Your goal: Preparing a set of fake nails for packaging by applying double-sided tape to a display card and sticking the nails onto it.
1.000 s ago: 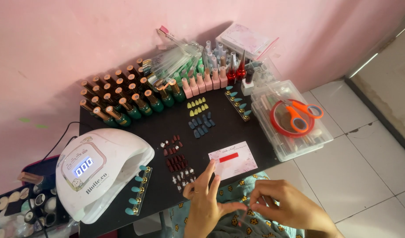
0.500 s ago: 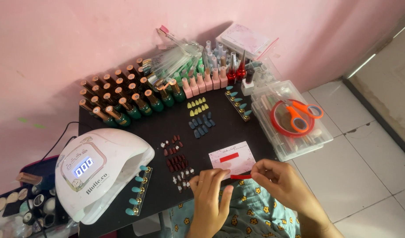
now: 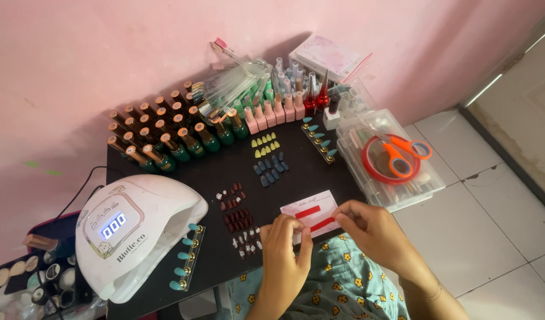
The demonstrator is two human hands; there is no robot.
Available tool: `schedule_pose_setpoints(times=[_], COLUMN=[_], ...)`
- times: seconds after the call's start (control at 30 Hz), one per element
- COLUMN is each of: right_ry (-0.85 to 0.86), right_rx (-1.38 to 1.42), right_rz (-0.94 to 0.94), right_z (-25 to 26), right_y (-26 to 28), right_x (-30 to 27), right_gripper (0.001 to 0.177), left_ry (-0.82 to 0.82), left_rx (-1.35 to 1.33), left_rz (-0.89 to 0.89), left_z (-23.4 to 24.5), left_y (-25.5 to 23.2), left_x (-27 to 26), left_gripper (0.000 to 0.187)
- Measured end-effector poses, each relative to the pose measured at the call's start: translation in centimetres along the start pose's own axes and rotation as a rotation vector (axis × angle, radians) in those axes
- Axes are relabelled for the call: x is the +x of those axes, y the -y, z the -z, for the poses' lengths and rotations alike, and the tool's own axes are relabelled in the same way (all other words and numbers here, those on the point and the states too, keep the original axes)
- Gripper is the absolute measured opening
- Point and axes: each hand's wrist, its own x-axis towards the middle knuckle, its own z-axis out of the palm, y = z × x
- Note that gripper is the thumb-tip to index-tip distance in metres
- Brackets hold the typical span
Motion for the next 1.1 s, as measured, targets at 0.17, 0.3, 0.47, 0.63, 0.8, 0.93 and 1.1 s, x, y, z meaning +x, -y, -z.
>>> schedule_pose_setpoints(times=[0.17, 0.3, 0.47, 0.63, 0.8, 0.93, 1.1], right_ry=[0.034, 0.033, -0.037, -0.075, -0.079, -0.084, -0.093], right_rx=[-0.158, -0.157, -0.162, -0.311, -0.331, -0.37, -0.374], right_rz=[-0.078, -0.111, -0.058, -0.026, -0.007, 0.008, 0.0], right_z=[0.1, -0.1, -1.0, -1.6, -1.8, -1.9, -2.0], right_y=[1.5, 1.6, 0.5, -0.1, 0.0, -0.3, -0.5], right_x=[0.2, 0.4, 1.0, 1.3, 1.2, 1.4, 1.5], right_gripper=[0.014, 0.018, 0.017, 0.025, 0.03, 0.032, 0.031], left_ry=[0.062, 0.082, 0.07, 0.087, 0.099, 0.116, 0.115], left_rx=[-0.022, 0.03, 0.113, 0.106, 0.099, 0.112, 0.101], left_rz=[0.059, 0.087, 0.091, 0.101, 0.098, 0.108, 0.103], left_z=[-0.1, -0.5, -0.9, -1.2, -1.3, -1.4, -1.4], left_y=[0.0, 0.2, 0.1, 0.6, 1.0, 1.3, 1.4], left_x=[0.4, 0.5, 0.5, 0.4, 0.5, 0.5, 0.5], left_gripper=[0.015, 0.017, 0.017, 0.018, 0.018, 0.019, 0.021])
